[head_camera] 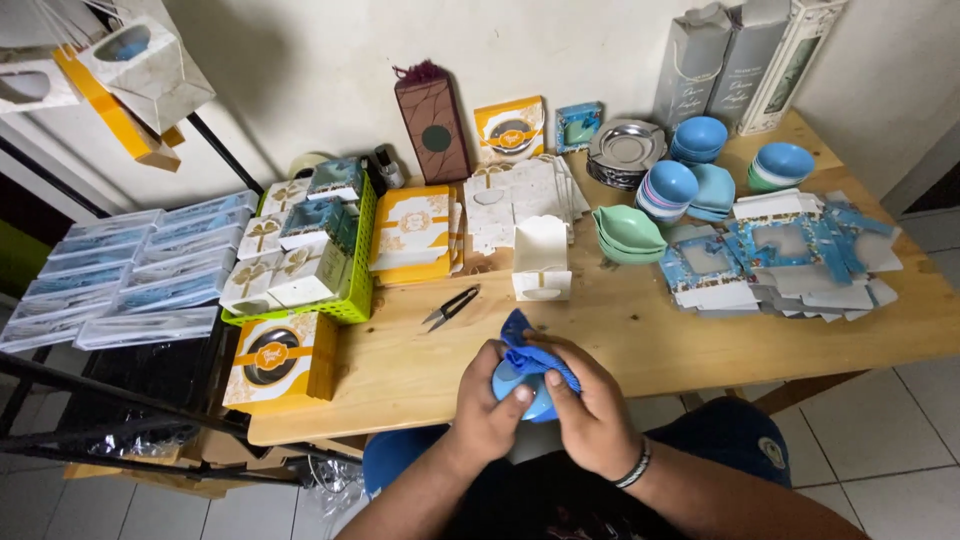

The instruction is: The person is polishing a small blue bowl with a cloth and assembling a small cardboard gift box on a table.

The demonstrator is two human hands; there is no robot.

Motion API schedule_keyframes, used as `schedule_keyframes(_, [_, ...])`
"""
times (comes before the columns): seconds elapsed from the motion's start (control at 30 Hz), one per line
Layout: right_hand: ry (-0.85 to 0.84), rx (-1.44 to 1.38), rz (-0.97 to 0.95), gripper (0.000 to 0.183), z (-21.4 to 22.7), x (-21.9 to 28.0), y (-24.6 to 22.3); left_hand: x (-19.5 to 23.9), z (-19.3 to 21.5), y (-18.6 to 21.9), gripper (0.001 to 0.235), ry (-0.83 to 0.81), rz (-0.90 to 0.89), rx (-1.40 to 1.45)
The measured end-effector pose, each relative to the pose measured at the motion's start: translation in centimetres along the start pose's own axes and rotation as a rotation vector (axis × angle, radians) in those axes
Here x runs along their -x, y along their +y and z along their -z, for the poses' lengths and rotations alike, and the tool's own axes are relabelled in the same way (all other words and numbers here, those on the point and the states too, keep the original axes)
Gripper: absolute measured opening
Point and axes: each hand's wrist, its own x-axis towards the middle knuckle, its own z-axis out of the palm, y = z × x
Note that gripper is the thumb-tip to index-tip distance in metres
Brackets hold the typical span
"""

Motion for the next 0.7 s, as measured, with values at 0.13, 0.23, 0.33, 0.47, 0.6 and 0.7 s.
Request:
schedule_keyframes(0.13, [0.138,0.151,-0.349,0.039,2.2,-0.4,3.5,0.3,0.8,-2.2,0.038,0.091,0.1,0.035])
schedule_keyframes(0.23, [0.4,-0.18,-0.317,0.036,1.3,-1.0,1.3,-1.2,0.1,-0.8,0.06,0.302,0.677,0.84])
schedule_keyframes(0.33, [0.405,0.119,-0.09,0.057,0.5,0.4,1.9,-0.8,-1.1,-2.0,0.072,0.39,0.849,1.047])
schedule_keyframes(0.47, [-0.216,0.42,0.389,0.043,-1.5,0.8,0.5,-0.3,-2.6,1.5,0.064,0.496,0.852,0.84])
schedule_keyframes(0.6, [-0.316,0.383,0.165,0.061,-1.7,2.0,1.8,0.4,-2.6,1.8,0.06,0.53,0.671,0.761])
schedule_keyframes(0.7, [-0.253,0.128,-0.033,0.039,-0.1,-0.1,1.4,0.4,-2.6,0.7,0.065,0.364,0.361,0.961])
